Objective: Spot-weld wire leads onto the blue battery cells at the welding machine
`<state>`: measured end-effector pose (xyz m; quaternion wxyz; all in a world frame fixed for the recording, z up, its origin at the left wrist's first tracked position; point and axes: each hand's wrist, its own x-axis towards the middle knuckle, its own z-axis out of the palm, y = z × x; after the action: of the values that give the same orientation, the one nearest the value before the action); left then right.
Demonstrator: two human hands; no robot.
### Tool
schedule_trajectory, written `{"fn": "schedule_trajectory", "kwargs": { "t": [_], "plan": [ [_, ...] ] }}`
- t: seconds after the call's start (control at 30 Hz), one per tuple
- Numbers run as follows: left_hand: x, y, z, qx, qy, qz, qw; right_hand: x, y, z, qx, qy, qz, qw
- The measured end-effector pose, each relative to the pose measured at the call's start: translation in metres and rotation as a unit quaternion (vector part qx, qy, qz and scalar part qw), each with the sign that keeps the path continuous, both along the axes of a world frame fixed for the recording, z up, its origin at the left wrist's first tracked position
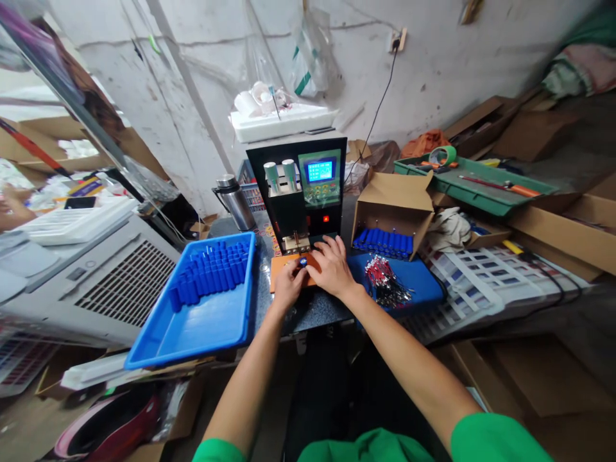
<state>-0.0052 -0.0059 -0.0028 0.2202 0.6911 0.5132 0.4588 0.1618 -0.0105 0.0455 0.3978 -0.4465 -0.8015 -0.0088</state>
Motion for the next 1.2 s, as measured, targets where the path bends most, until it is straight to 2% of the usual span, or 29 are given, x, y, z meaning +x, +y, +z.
{"fn": "schedule_trajectory", "kwargs": {
  "t": [0.13, 0.3, 0.4, 0.5, 0.6, 0.7, 0.93, 1.2],
  "plan": [
    [-0.002, 0.000, 0.001, 0.020, 0.028, -0.029, 0.999, -0.009, 0.006, -0.003, -0.011, -0.048, 0.048, 0.998],
    [-0.002, 0.002, 0.002, 0.015, 0.019, -0.004, 1.000, -0.011, 0.010, -0.008, -0.024, -0.068, 0.031, 0.997],
    [-0.002, 0.005, 0.002, -0.005, 0.016, 0.015, 1.000, 0.006, 0.018, -0.013, -0.009, -0.033, -0.012, 0.999],
    [-0.002, 0.005, 0.003, -0.003, 0.026, 0.026, 0.999, 0.041, 0.035, -0.016, 0.018, -0.007, -0.064, 0.998],
    [-0.002, 0.005, 0.004, 0.000, 0.044, 0.039, 0.998, 0.077, 0.060, -0.020, 0.032, -0.025, -0.104, 0.994],
    [-0.003, 0.005, 0.004, 0.003, 0.058, 0.051, 0.997, 0.100, 0.086, -0.027, 0.027, -0.068, -0.128, 0.989],
    [-0.004, 0.004, 0.005, 0.014, 0.058, 0.049, 0.997, 0.102, 0.119, -0.051, -0.031, -0.171, -0.174, 0.969],
    [-0.001, 0.003, 0.008, 0.009, 0.063, 0.055, 0.996, 0.117, 0.129, -0.038, -0.079, -0.231, -0.152, 0.958]
  ]
}}
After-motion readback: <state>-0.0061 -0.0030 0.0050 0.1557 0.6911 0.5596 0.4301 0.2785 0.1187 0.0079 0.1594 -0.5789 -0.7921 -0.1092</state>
